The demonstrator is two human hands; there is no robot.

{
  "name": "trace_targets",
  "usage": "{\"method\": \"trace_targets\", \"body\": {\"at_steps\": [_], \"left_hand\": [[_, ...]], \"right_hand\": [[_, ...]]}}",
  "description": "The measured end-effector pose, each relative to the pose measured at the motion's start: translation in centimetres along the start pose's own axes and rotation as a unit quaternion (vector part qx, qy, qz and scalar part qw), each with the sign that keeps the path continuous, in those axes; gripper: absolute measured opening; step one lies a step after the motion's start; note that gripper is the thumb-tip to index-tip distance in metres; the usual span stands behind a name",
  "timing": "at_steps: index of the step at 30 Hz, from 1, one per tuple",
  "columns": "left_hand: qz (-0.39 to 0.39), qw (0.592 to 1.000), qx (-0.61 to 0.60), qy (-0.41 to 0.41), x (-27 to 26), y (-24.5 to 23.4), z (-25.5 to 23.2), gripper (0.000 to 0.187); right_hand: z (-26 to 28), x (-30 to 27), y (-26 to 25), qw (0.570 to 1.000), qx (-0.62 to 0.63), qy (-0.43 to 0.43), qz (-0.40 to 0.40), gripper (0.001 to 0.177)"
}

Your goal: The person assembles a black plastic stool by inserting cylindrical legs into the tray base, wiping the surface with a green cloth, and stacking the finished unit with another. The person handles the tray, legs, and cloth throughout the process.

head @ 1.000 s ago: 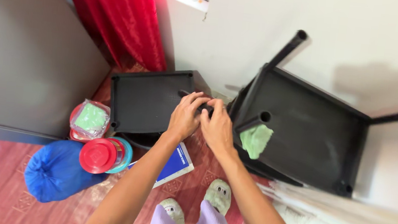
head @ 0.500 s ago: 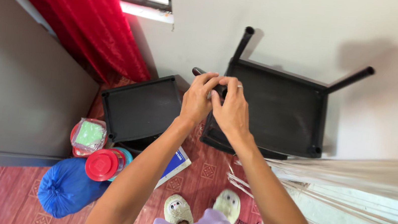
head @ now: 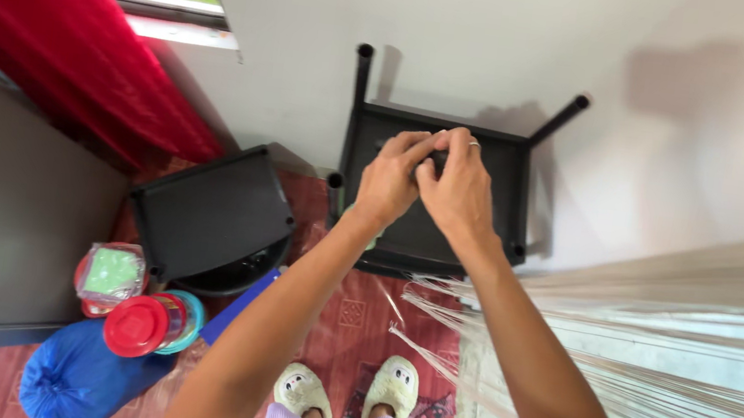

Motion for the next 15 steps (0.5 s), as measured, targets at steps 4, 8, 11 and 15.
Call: {"method": "trace_targets", "body": {"at_steps": [4, 8, 11, 15], "left_hand": [[0.075, 0.997, -0.002, -0.029, -0.1, 5.4, -2.5, 0.056], [0.127, 0.984, -0.088, -0.088, -0.6, 10.1, -3.7, 0.061], [0.127, 0.980, -0.129, -0.076, -0.8, 13.2, -4.3, 0.052], [0.152, 0.970, -0.174, -0.075, -1.6, 16.5, -4.6, 0.042]], "right_hand": [[-5.2, -1.6, -3.0, 0.998, -0.025, 0.049, 0.040, 0.031], [-10.6, -3.1, -5.1, 0.990, -0.083, 0.093, 0.067, 0.029], [-13.8, -4.0, -6.4, 0.987, -0.121, 0.086, 0.066, 0.029], [-17.2, -5.3, -7.7, 0.978, -0.142, 0.124, 0.090, 0.027]]}}
Point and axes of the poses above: each hand's wrist, its own x-axis towards the middle knuckle, its own y-axis out of the palm, z = x × y, the point moved 2 cm from there along x, towards the middle knuckle, and after that the axes turned 1 degree about -x, right-handed, at the moved point
